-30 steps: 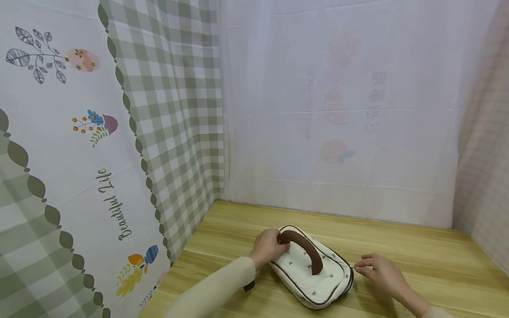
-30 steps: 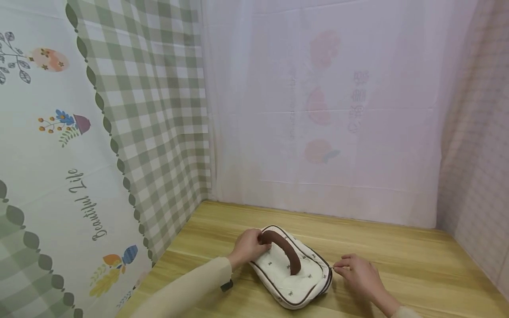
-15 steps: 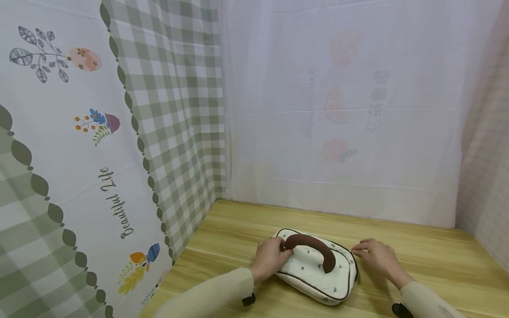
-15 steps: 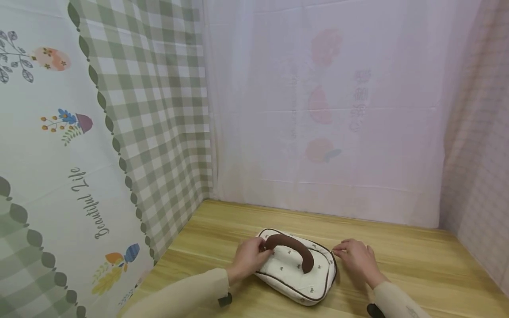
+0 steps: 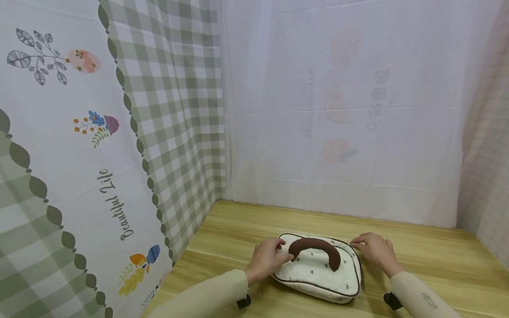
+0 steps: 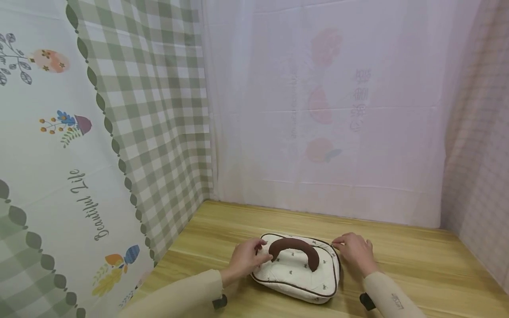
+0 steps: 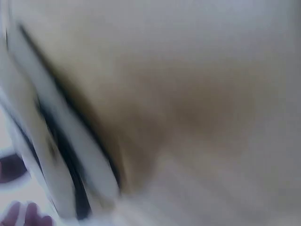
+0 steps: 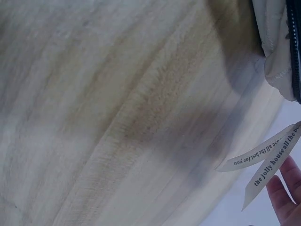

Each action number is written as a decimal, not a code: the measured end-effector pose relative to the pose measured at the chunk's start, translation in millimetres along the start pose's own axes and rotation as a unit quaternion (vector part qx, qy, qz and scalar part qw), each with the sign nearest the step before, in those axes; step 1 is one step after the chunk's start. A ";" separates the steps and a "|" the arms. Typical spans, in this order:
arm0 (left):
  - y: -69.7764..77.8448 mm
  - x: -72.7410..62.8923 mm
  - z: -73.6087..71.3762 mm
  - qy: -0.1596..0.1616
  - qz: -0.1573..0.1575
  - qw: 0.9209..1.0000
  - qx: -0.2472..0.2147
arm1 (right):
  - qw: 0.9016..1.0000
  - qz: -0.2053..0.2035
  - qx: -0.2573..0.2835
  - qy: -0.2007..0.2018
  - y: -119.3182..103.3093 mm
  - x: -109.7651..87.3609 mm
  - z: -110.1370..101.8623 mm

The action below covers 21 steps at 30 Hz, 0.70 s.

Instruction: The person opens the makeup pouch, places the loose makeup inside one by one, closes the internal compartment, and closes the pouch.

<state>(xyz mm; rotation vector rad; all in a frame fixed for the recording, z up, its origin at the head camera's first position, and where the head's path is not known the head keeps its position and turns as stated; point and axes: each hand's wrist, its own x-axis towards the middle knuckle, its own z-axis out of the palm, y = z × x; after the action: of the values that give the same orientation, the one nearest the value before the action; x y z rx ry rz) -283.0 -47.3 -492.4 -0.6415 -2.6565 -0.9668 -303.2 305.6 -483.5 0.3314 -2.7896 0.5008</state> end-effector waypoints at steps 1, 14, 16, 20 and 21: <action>-3.0 4.5 -3.9 -0.016 0.008 1.000 -0.009 | 1.000 0.000 0.000 0.001 -0.2 -0.2 -0.1; -22.9 44.6 -12.9 -0.197 0.058 0.977 -0.056 | 1.000 0.017 0.018 -0.012 1.0 -2.2 2.7; -23.9 46.2 -10.0 -0.202 0.050 0.977 -0.053 | 1.000 0.017 0.019 -0.012 0.9 -1.8 2.5; -25.7 47.5 -5.4 -0.203 0.037 0.978 -0.040 | 1.000 0.015 0.019 -0.013 0.9 -1.0 2.9; -26.3 47.5 -4.1 -0.204 0.037 0.977 -0.045 | 1.000 0.014 0.018 -0.013 0.9 -1.0 3.1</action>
<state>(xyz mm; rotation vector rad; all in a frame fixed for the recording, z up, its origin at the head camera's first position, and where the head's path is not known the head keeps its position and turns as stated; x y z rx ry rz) -336.8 -52.8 -486.4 -1.0540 -2.9200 -1.0318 -303.3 305.5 -486.9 0.3087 -2.8169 0.5586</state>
